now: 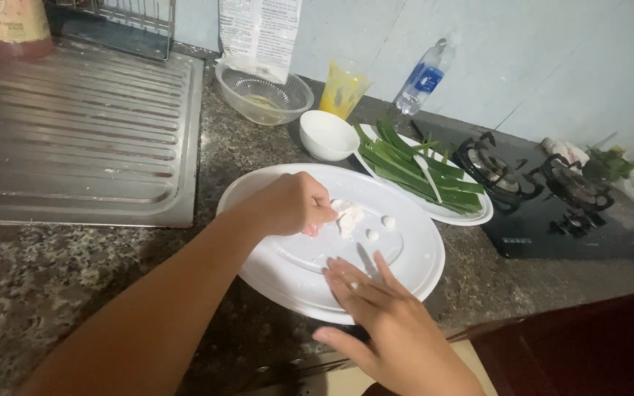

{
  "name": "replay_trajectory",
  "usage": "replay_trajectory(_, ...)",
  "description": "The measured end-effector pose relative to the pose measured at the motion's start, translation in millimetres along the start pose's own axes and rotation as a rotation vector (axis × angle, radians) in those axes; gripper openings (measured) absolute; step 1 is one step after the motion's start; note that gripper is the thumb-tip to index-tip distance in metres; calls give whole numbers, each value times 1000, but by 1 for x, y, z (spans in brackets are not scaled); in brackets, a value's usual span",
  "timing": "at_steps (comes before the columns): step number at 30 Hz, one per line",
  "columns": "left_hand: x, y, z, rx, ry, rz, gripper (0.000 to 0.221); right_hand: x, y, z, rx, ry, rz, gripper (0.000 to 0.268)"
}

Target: Shaping small pieces of white dough into balls on a plate by pinching and rolling them by hand.

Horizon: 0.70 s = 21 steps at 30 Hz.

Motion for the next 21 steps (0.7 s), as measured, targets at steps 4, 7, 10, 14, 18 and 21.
replay_trajectory(4, -2, 1, -3, 30, -26, -25, 38, -11, -14, 5, -42, -64, -29, 59)
replay_trajectory(7, -6, 8, -1, -30, 46, -1, 33, -20, -5, -4, 40, -90, -22, 50)
replay_trajectory(10, -5, 11, -2, -70, 22, 9, 36, -9, 21, -34, 258, -87, -1, 56)
replay_trajectory(14, -4, 9, -3, -71, 27, -4, 32, -2, 0, -13, 111, -87, -19, 46)
replay_trajectory(18, -14, 11, -8, -16, 119, -60, 40, -10, -12, -25, 254, -384, 22, 50)
replay_trajectory(21, -19, 8, -7, -16, 198, -70, 32, -46, -12, -56, 55, -34, -253, 38)
Point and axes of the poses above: each hand's wrist, its own y-axis away from the middle knuckle, its own x-axis out of the palm, z = x × y, the point moved 10 cm from there along -y, towards the middle knuckle, and after that the axes turned 13 degrees about -x, right-handed, at the moved point
